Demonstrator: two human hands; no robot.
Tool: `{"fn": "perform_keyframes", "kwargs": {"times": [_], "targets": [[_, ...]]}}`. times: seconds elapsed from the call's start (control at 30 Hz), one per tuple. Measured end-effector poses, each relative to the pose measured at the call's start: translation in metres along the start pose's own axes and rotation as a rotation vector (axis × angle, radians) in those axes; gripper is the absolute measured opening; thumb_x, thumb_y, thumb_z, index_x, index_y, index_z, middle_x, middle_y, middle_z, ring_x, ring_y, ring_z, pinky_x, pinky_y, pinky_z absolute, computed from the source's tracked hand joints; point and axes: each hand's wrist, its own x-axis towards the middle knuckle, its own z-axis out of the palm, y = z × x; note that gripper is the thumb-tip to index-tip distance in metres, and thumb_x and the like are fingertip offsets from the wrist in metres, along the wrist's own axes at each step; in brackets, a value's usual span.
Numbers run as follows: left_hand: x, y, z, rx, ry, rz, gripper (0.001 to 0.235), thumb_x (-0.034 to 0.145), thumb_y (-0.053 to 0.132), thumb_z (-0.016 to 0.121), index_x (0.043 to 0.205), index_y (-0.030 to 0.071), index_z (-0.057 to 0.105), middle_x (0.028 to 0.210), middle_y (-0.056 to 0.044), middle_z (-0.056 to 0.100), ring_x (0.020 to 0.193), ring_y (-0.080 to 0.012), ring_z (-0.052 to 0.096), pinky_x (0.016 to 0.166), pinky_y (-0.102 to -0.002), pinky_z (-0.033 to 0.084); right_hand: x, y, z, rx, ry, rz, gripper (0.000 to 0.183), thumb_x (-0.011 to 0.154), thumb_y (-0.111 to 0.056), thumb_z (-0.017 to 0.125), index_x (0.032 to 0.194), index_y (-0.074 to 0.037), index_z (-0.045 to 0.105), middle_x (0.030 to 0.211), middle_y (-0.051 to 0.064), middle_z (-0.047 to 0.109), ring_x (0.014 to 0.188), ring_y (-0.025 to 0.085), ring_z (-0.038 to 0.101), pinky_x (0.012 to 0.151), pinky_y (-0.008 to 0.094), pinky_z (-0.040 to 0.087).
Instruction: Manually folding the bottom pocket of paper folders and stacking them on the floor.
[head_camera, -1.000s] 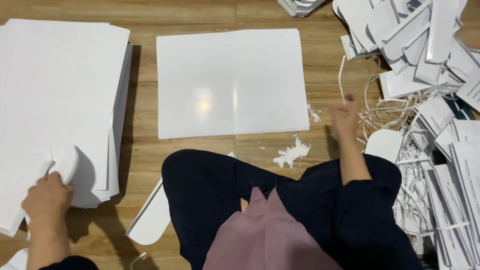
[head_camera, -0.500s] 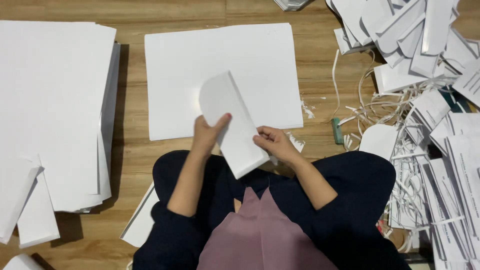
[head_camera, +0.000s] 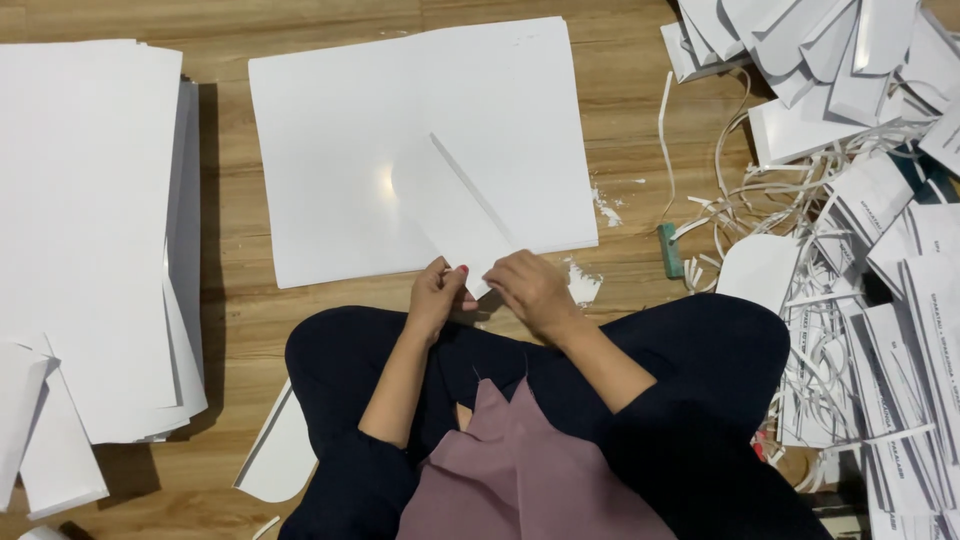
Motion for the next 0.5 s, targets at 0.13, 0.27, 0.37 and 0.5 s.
{"fn": "perform_keyframes", "kwargs": {"times": [0.13, 0.27, 0.37, 0.5], "targets": [[-0.026, 0.051, 0.014, 0.072, 0.080, 0.028, 0.034, 0.088, 0.019, 0.055, 0.113, -0.001, 0.046, 0.088, -0.020, 0.058, 0.076, -0.0255, 0.063, 0.065, -0.035, 0.058, 0.006, -0.017, -0.006, 0.089, -0.146, -0.029, 0.026, 0.082, -0.030, 0.060, 0.099, -0.010, 0.058, 0.092, 0.006, 0.060, 0.089, 0.023, 0.057, 0.073, 0.034, 0.047], [-0.044, 0.057, 0.025, 0.300, 0.273, 0.274, 0.081, 0.080, 0.020, 0.066, 0.139, -0.005, 0.015, 0.126, -0.027, 0.029, 0.100, -0.0283, 0.043, 0.083, -0.040, 0.043, 0.015, -0.032, -0.021, 0.986, -0.006, 0.532, 0.070, 0.087, -0.050, 0.037, 0.139, -0.006, 0.020, 0.141, 0.019, 0.023, 0.129, 0.037, 0.021, 0.105, 0.051, 0.018], [-0.043, -0.020, 0.067, -0.127, -0.094, -0.103, 0.081, 0.085, 0.035, 0.061, 0.137, -0.006, 0.014, 0.121, -0.022, 0.031, 0.106, -0.0288, 0.045, 0.087, -0.039, 0.047, 0.025, -0.054, -0.032, 1.317, 0.186, 0.795, 0.089, 0.080, -0.071, 0.006, 0.142, -0.006, 0.007, 0.146, 0.023, 0.006, 0.134, 0.041, 0.007, 0.109, 0.050, 0.004], [-0.075, 0.010, 0.103, -0.712, -0.252, -0.238, 0.050, 0.086, 0.017, 0.059, 0.128, 0.006, 0.035, 0.118, -0.013, 0.049, 0.104, -0.0258, 0.056, 0.086, -0.041, 0.049, 0.022, -0.069, -0.036, 1.558, 0.296, 0.822, 0.093, 0.075, -0.076, 0.003, 0.143, -0.012, 0.004, 0.148, 0.020, -0.001, 0.135, 0.039, -0.002, 0.108, 0.049, -0.004]]}}
